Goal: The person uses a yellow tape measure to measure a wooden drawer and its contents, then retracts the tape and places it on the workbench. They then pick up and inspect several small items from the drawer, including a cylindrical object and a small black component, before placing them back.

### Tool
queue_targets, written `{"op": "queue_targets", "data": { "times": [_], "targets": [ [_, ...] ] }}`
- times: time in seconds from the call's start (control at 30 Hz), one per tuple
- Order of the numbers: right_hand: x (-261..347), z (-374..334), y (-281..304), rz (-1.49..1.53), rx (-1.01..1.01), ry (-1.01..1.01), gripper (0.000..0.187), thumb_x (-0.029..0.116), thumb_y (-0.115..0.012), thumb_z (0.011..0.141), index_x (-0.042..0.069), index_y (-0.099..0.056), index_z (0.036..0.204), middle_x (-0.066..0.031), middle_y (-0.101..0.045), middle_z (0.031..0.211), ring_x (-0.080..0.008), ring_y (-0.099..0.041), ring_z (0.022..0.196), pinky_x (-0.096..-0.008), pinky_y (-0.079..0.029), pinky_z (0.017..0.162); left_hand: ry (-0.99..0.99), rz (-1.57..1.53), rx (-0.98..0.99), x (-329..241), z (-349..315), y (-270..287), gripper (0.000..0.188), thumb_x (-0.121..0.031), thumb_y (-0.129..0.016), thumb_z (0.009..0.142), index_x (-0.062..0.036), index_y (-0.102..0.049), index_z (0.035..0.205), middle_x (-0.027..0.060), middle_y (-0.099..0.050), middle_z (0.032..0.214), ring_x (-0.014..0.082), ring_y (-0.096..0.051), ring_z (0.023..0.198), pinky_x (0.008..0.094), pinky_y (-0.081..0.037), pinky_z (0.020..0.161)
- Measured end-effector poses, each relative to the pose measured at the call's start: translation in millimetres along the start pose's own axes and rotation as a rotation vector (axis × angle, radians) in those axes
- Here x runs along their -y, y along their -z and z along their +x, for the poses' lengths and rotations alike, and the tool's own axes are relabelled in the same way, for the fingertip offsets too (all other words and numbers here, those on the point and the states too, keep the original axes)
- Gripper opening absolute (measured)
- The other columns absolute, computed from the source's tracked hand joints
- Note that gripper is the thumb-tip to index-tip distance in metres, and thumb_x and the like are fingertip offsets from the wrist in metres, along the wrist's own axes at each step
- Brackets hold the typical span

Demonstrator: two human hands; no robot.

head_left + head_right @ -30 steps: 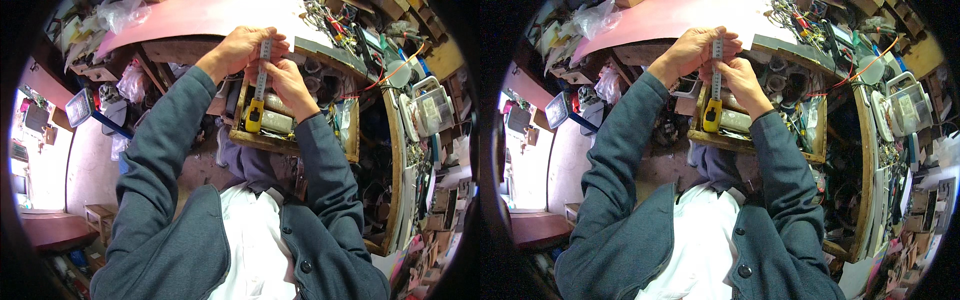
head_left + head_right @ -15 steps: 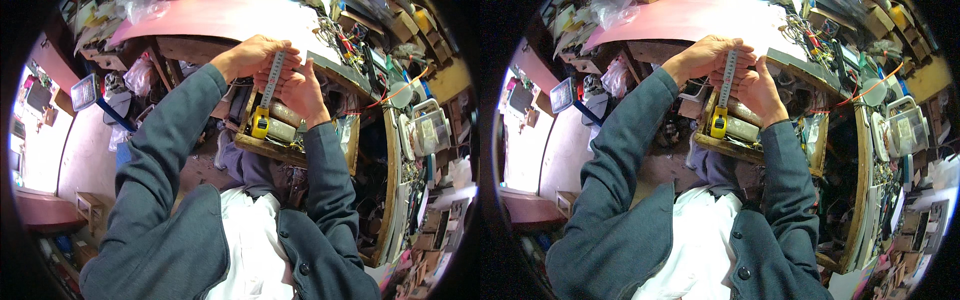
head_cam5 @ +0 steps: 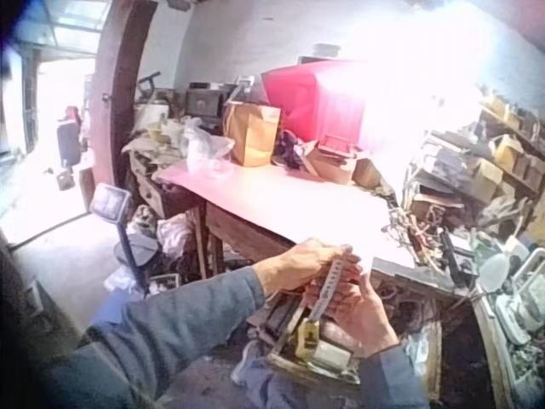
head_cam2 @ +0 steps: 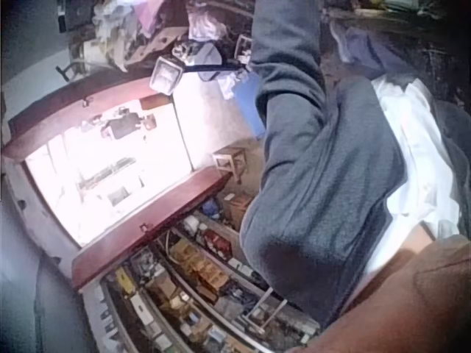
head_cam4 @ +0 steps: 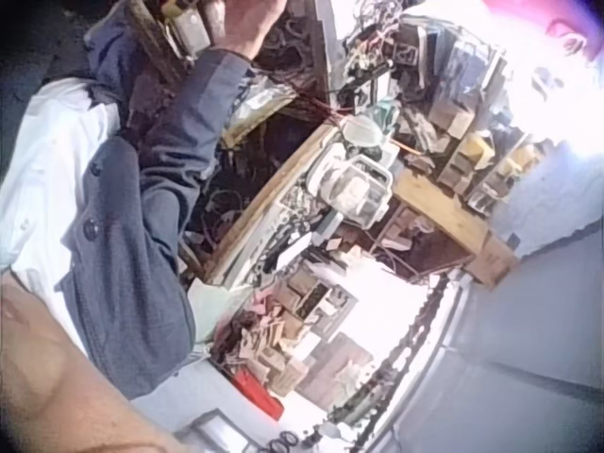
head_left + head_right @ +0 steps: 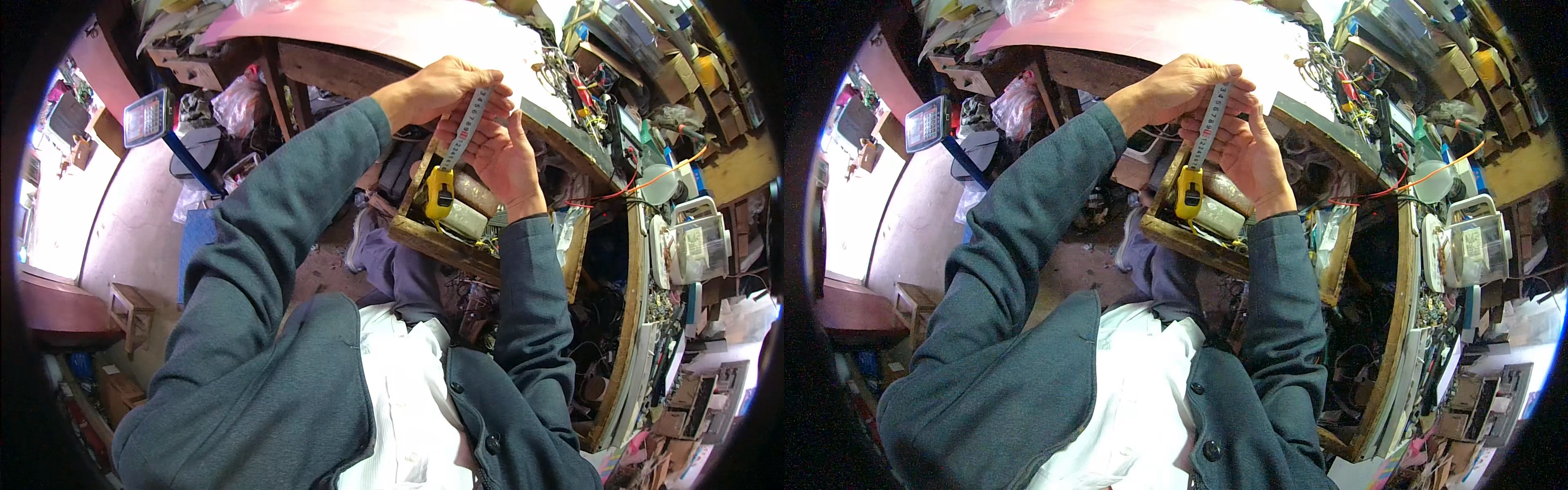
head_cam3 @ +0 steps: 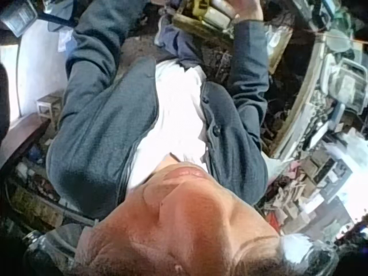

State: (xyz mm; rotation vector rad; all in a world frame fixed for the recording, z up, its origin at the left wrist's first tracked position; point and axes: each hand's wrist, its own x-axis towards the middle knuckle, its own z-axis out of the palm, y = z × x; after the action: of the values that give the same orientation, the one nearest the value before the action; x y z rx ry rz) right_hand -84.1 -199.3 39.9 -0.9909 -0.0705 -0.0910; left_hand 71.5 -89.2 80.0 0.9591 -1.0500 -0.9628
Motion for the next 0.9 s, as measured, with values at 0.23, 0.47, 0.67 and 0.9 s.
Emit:
{"op": "queue_targets", "data": {
  "times": [0.23,0.47,0.67,0.9],
  "targets": [
    [-23,-15,14,-0.491,-0.143,-0.075,0.039,0.03,-0.06,0.102,-0.002,-0.063,0.124,-0.0126,-0.071,0.112,-0.0202,-0.067,0.103,-0.0359,-0.051,0.096,-0.076,-0.072,-0.023,2,-4,2,0.047,-0.031,-0.052,0.107,0.0113,-0.06,0.124,0.0242,-0.069,0.116,0.0312,-0.071,0.107,0.0402,-0.058,0.097],
    [-65,-41,-13,-1.193,-0.231,-0.151,0.083,0.033,-0.085,0.08,-0.001,-0.041,0.142,-0.0149,-0.066,0.118,-0.0228,-0.063,0.11,-0.0357,-0.05,0.096,-0.062,-0.174,-0.18,3,-16,12,0.045,-0.029,-0.046,0.109,0.011,-0.056,0.127,0.024,-0.068,0.115,0.032,-0.07,0.108,0.0423,-0.058,0.098],
    [-55,-45,-12,-1.186,-0.273,-0.15,0.078,0.032,-0.082,0.076,-0.005,-0.046,0.136,-0.0223,-0.063,0.124,-0.0297,-0.063,0.114,-0.0366,-0.048,0.1,-0.052,-0.299,-0.345,12,-30,27,0.045,-0.03,-0.045,0.109,0.0102,-0.055,0.127,0.0251,-0.066,0.12,0.0332,-0.067,0.114,0.0448,-0.056,0.102],
    [-7,-76,30,-0.75,-0.355,-0.142,0.05,0.026,-0.075,0.086,0.006,-0.055,0.128,-0.0031,-0.063,0.108,-0.0103,-0.063,0.093,-0.028,-0.057,0.072,0.046,-0.472,-0.603,40,-57,37,0.045,-0.036,-0.043,0.109,0.004,-0.056,0.125,0.0197,-0.067,0.12,0.0324,-0.066,0.115,0.0446,-0.057,0.1]
  ]
}}
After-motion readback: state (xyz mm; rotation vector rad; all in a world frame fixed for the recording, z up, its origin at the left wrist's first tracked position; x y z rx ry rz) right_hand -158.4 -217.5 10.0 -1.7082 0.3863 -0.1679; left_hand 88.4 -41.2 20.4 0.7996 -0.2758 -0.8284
